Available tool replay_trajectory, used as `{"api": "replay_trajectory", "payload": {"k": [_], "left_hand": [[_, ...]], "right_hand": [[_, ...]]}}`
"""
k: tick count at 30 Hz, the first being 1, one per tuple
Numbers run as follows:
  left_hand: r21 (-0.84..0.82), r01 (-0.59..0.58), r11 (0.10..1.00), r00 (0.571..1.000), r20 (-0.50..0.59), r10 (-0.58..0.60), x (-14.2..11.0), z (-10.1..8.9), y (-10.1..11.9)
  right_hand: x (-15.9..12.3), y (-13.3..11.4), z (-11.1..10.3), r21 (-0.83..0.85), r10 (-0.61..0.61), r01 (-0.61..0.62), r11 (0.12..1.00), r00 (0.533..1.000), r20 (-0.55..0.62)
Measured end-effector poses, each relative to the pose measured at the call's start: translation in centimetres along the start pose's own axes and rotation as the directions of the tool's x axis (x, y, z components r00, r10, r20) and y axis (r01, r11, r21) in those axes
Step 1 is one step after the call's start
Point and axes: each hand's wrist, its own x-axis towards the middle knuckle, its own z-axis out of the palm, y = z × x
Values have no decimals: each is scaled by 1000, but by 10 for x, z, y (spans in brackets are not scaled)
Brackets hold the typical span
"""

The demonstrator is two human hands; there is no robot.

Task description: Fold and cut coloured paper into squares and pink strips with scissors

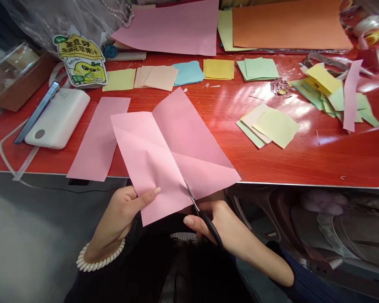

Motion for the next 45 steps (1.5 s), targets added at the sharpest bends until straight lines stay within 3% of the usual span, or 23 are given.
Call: {"api": "replay_trajectory", "payload": {"k": [25, 45], "left_hand": [[-51, 47, 998, 996, 72, -43, 7, -4, -1], [-73, 48, 996, 995, 87, -42, 9, -5, 1]], "right_hand": [[-4, -9, 7, 39, 173, -170, 985, 981, -92], [-4, -6, 11, -21, 215, -220, 975, 967, -133]]}}
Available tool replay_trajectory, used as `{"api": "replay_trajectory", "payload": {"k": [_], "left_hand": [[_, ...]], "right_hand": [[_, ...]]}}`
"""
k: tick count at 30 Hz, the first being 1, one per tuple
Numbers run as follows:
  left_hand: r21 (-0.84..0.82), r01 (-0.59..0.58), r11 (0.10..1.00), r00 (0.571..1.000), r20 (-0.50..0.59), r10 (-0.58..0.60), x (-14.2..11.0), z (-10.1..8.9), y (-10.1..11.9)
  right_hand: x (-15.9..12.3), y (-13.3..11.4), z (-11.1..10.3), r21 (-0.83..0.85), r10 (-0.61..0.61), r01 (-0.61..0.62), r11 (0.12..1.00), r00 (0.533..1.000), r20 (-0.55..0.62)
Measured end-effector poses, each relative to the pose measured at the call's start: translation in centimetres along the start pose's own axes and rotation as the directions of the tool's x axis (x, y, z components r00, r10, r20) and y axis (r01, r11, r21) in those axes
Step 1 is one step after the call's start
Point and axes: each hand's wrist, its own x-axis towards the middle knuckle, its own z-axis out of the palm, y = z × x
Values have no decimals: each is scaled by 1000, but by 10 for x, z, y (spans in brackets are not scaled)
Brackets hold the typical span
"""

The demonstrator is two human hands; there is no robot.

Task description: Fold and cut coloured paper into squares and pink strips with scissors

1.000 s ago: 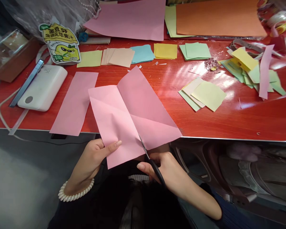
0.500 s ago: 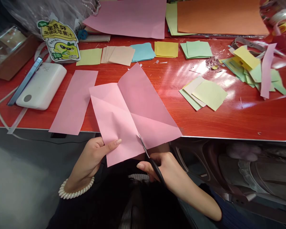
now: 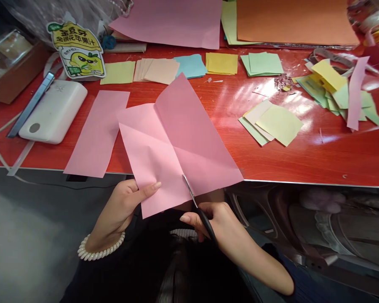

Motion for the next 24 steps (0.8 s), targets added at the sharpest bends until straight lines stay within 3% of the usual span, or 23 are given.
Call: {"api": "replay_trajectory", "payload": {"k": [16, 24], "left_hand": [[33, -60, 998, 998, 8, 60, 0, 0, 0], [120, -48, 992, 996, -75, 57, 0, -3, 10]], "right_hand": [[1, -3, 3, -17, -59, 59, 998, 998, -13], [1, -4, 4, -26, -65, 65, 998, 998, -24]]}}
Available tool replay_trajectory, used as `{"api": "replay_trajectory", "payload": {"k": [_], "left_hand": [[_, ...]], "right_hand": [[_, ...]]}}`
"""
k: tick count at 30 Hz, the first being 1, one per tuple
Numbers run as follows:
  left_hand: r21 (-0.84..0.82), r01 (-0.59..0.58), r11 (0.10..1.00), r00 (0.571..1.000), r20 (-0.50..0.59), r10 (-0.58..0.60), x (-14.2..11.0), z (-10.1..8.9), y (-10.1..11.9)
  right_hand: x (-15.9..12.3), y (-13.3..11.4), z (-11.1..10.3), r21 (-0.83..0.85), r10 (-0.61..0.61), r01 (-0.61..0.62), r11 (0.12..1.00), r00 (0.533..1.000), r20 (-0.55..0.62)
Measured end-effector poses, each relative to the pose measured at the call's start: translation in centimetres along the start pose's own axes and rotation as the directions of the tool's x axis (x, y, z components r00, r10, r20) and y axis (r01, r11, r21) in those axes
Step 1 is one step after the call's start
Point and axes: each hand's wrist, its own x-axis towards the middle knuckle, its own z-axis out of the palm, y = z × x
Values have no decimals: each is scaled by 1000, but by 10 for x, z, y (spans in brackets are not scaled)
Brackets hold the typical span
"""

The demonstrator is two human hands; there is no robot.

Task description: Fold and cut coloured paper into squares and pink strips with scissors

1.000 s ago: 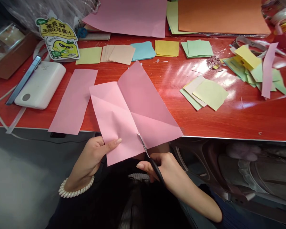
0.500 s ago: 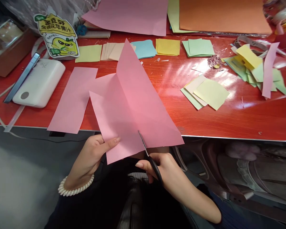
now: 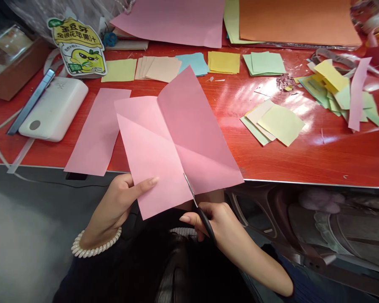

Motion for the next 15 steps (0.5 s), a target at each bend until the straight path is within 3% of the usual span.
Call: {"api": "replay_trajectory", "payload": {"k": [9, 15], "left_hand": [[-106, 11, 994, 1000, -8, -12, -5, 7, -3], [-39, 40, 998, 999, 21, -39, -9, 4, -10]], "right_hand": [[0, 6, -2, 86, 56, -62, 994, 996, 63], [1, 10, -3, 157, -57, 39, 987, 992, 111]]}}
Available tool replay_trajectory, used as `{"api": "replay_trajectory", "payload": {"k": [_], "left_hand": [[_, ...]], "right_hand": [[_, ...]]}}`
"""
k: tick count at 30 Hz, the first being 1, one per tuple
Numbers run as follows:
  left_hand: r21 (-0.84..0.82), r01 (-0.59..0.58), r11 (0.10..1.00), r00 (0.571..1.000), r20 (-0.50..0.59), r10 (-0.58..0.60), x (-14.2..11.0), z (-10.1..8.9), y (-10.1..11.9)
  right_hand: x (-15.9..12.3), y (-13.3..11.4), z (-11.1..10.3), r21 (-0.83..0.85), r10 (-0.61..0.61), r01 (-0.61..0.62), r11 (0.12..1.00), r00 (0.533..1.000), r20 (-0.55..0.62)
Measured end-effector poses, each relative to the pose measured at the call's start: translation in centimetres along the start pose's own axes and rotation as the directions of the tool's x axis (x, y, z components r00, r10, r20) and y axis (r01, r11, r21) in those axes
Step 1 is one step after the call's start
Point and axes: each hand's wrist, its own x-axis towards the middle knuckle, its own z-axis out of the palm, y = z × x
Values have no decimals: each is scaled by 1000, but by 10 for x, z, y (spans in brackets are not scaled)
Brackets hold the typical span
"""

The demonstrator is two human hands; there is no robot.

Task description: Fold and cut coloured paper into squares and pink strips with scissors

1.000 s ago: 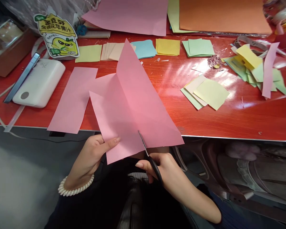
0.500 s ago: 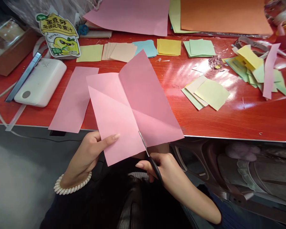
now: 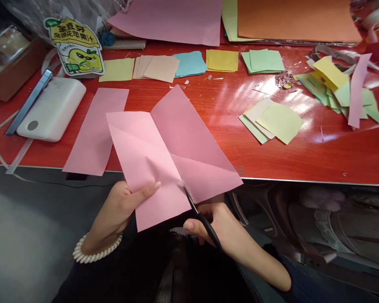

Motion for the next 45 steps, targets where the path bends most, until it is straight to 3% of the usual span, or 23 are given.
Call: {"api": "replay_trajectory", "payload": {"k": [11, 19, 30, 39, 45], "left_hand": [[52, 36, 998, 997, 71, -39, -1, 2, 1], [22, 32, 999, 999, 33, -33, -1, 5, -2], [-77, 35, 996, 995, 100, -28, 0, 5, -1], [-29, -107, 994, 994, -16, 107, -4, -5, 39], [-38, -226, 973, 933, 279, 228, -7, 2, 73]], "right_hand": [[2, 2, 2, 26, -127, 127, 992, 992, -10], [2, 3, 3, 31, -85, 86, 996, 996, -32], [0, 7, 6, -29, -93, 91, 995, 994, -60], [-6, 11, -2, -73, -82, 100, 992, 973, 215], [-14, 20, -6, 1, -77, 79, 997, 970, 230]]}}
